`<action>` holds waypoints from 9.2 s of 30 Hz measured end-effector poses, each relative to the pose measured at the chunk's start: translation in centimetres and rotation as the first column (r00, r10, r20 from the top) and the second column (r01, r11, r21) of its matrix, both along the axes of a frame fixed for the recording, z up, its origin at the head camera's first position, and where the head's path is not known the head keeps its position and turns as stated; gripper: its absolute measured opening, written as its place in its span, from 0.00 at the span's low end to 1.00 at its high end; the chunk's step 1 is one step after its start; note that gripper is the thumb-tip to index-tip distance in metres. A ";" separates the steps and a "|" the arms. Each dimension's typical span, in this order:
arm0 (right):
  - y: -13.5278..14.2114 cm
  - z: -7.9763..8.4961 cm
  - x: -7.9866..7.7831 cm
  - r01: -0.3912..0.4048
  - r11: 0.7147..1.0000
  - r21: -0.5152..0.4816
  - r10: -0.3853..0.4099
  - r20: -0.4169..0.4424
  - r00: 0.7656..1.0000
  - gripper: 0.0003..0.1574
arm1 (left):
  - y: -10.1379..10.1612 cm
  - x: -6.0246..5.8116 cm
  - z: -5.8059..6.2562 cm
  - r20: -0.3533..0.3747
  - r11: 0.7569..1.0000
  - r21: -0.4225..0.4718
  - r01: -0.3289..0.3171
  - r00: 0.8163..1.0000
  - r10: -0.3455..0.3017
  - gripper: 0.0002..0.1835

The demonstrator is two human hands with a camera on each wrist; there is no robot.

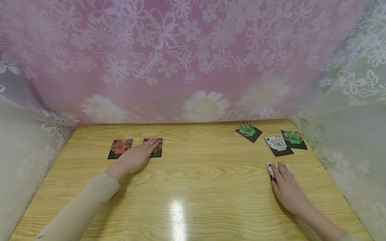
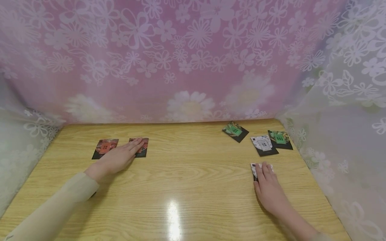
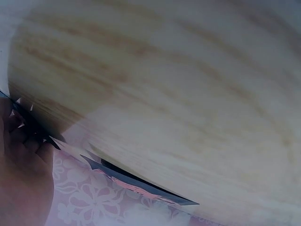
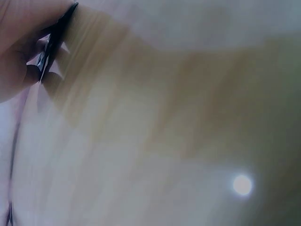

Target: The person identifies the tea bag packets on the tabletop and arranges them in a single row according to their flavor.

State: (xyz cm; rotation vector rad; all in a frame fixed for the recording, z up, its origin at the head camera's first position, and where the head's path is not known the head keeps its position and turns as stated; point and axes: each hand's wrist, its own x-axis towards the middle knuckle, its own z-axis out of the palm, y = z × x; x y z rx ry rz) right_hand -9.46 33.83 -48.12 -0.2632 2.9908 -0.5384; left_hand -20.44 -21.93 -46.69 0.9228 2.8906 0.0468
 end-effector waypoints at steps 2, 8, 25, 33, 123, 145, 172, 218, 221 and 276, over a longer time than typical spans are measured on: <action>-0.9 0.0 -0.2 -0.016 1.000 -0.004 0.016 -0.010 1.000 0.41 | 0.0 0.0 0.0 -0.001 1.000 0.001 -0.001 1.000 0.001 0.31; -3.6 0.3 -1.2 -0.074 0.997 0.037 0.076 -0.057 0.995 0.40 | 0.0 -0.1 -0.2 0.017 1.000 0.021 -0.017 1.000 0.017 0.31; -10.7 1.2 -5.8 -0.202 0.975 0.090 0.210 -0.086 0.974 0.38 | -0.2 -0.3 -0.4 0.030 0.999 0.035 -0.018 0.999 0.017 0.31; -14.2 1.1 -8.2 -0.239 0.967 0.086 0.245 -0.074 0.967 0.38 | -0.3 -0.5 -0.6 0.021 0.999 0.035 -0.019 1.000 0.018 0.31; -29.7 1.6 -12.0 -0.314 0.926 0.208 0.309 0.057 0.949 0.41 | 0.1 -0.2 -0.4 0.014 0.997 0.070 -0.024 1.000 0.023 0.31; -29.5 2.1 -11.8 -0.281 0.949 0.144 0.279 0.029 0.960 0.43 | 0.0 -0.2 -0.9 0.015 0.999 0.051 -0.018 1.000 0.017 0.32; -13.1 4.5 -14.4 -0.264 0.964 0.042 0.267 -0.075 0.961 0.45 | -0.2 -0.6 -0.6 -0.003 0.999 0.049 -0.009 1.000 0.009 0.31; 7.0 0.7 -12.2 -0.204 0.964 0.171 0.214 -0.041 0.976 0.40 | -0.3 -0.8 -0.9 0.037 0.997 0.068 -0.025 0.999 0.022 0.32; 6.9 0.7 -12.2 -0.206 0.964 0.167 0.211 -0.015 0.977 0.39 | -0.3 -0.8 -0.9 0.034 0.998 0.065 -0.023 0.999 0.021 0.32; -9.2 1.4 -9.6 -0.222 0.970 0.101 0.227 -0.041 0.973 0.36 | 0.0 -0.2 -0.5 0.026 0.998 0.054 -0.029 0.999 0.027 0.32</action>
